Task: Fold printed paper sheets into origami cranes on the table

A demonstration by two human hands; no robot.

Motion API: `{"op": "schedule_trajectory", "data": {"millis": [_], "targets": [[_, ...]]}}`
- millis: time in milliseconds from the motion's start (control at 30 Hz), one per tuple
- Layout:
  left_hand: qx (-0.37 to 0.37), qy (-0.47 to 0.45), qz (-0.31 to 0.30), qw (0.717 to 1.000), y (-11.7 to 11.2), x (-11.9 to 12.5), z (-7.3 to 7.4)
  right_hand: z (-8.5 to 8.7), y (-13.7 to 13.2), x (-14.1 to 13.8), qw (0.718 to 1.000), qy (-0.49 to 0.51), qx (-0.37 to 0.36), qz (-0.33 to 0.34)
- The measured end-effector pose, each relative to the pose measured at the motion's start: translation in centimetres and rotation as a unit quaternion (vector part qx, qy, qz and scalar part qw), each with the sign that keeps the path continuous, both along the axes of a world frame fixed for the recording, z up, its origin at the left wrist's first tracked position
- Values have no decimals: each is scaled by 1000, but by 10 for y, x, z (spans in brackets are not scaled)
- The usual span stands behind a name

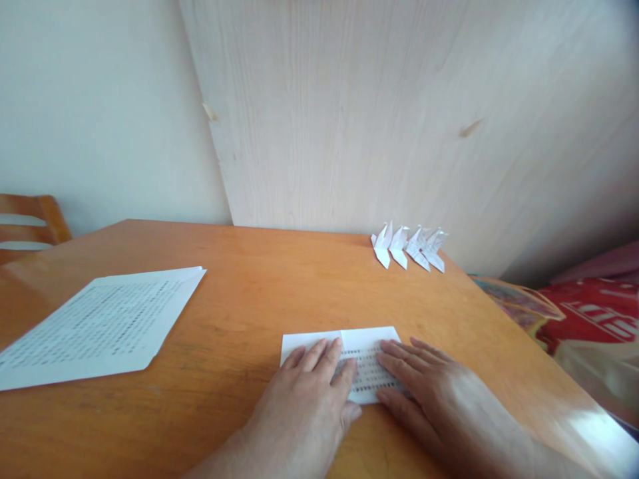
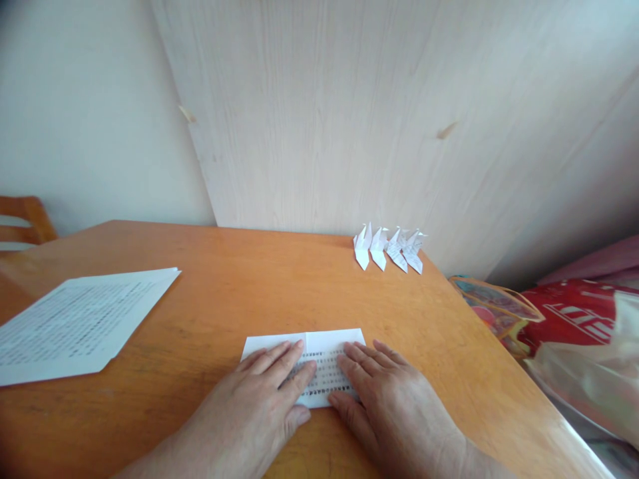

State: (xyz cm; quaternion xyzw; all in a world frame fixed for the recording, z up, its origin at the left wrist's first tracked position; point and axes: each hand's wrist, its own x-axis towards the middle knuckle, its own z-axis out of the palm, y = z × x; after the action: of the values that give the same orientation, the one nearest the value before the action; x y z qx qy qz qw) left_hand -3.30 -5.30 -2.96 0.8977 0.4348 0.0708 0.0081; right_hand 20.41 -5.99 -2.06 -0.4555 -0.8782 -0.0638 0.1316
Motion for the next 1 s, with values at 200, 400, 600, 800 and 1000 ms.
{"op": "schedule_trajectory", "data": {"millis": [200, 400, 600, 800, 1000], "targets": [[-16, 11, -2, 1000, -2, -1, 4, 4, -9, 2, 998, -34, -50, -6], [-53, 22, -14, 998, -6, -5, 15, 8, -22, 10, 994, -28, -106, 4], [-78, -1, -13, 997, -8, -10, 19, 9, -24, 14, 990, -24, -135, 16], [-111, 10, -22, 994, -11, -11, 29, 9, -25, 13, 988, -19, -150, 12], [-125, 22, -33, 991, -13, -12, 39, 9, -27, 13, 989, -3, -150, 12]]}}
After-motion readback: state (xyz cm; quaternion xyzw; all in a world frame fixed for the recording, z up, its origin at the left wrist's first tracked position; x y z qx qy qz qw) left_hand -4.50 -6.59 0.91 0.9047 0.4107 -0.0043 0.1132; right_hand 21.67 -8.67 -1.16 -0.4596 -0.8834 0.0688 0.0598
